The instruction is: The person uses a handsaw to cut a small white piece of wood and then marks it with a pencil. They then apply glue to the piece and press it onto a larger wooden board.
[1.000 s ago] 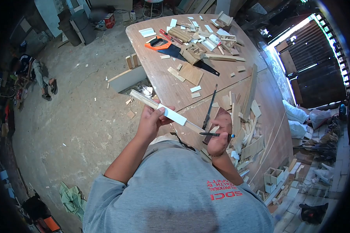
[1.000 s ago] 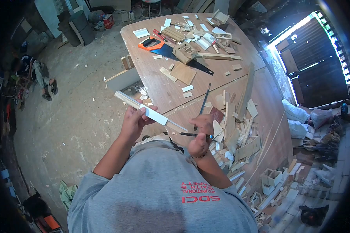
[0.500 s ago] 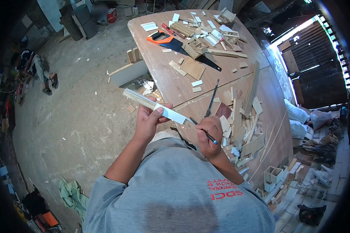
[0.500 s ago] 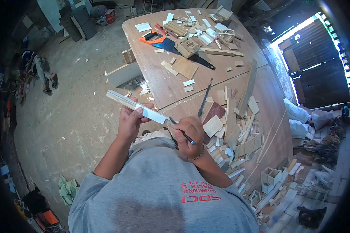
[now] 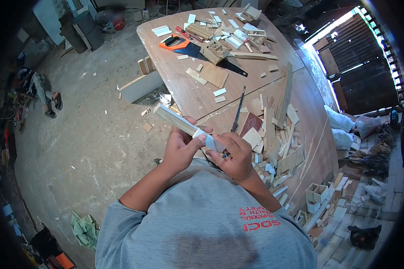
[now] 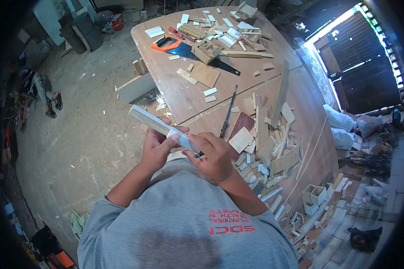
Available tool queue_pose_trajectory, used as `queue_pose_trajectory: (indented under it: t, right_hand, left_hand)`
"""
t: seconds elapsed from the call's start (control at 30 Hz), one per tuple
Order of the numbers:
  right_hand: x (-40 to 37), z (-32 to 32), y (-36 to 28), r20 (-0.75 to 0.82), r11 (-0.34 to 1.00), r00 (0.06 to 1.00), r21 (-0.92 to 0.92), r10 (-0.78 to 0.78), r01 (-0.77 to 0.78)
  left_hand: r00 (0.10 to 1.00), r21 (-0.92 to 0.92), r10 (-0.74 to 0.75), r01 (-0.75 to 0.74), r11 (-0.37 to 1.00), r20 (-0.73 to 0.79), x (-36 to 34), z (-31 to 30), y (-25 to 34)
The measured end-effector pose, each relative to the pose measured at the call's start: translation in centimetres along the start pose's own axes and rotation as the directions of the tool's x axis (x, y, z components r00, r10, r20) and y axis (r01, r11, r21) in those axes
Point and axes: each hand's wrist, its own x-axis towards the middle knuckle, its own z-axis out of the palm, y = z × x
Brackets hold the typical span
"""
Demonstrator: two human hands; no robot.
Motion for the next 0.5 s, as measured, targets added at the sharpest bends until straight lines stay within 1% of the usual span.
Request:
queue_pose_trajectory:
  t: [0.1, 0.37, 0.5]
  right_hand:
    - [-0.41, 0.08, 0.27, -0.031, 1.0, 0.999, -0.012, -0.018, 0.018]
    - [-0.7, -0.14, -0.01, -0.04, 1.0, 0.999, -0.013, -0.01, 0.01]
    - [-0.63, -0.05, -0.08, -0.045, 1.0, 0.999, -0.013, -0.016, 0.015]
  left_hand:
    - [1.0, 0.004, 0.002, -0.002, 1.0, 0.009, 0.03, 0.13, -0.2]
    - [1.0, -0.021, 0.009, -0.008, 1.0, 0.024, -0.1, 0.36, -0.35]
    - [1.0, 0.015, 0.019, -0.019, 1.0, 0.025, -0.15, 0.28, -0.21]
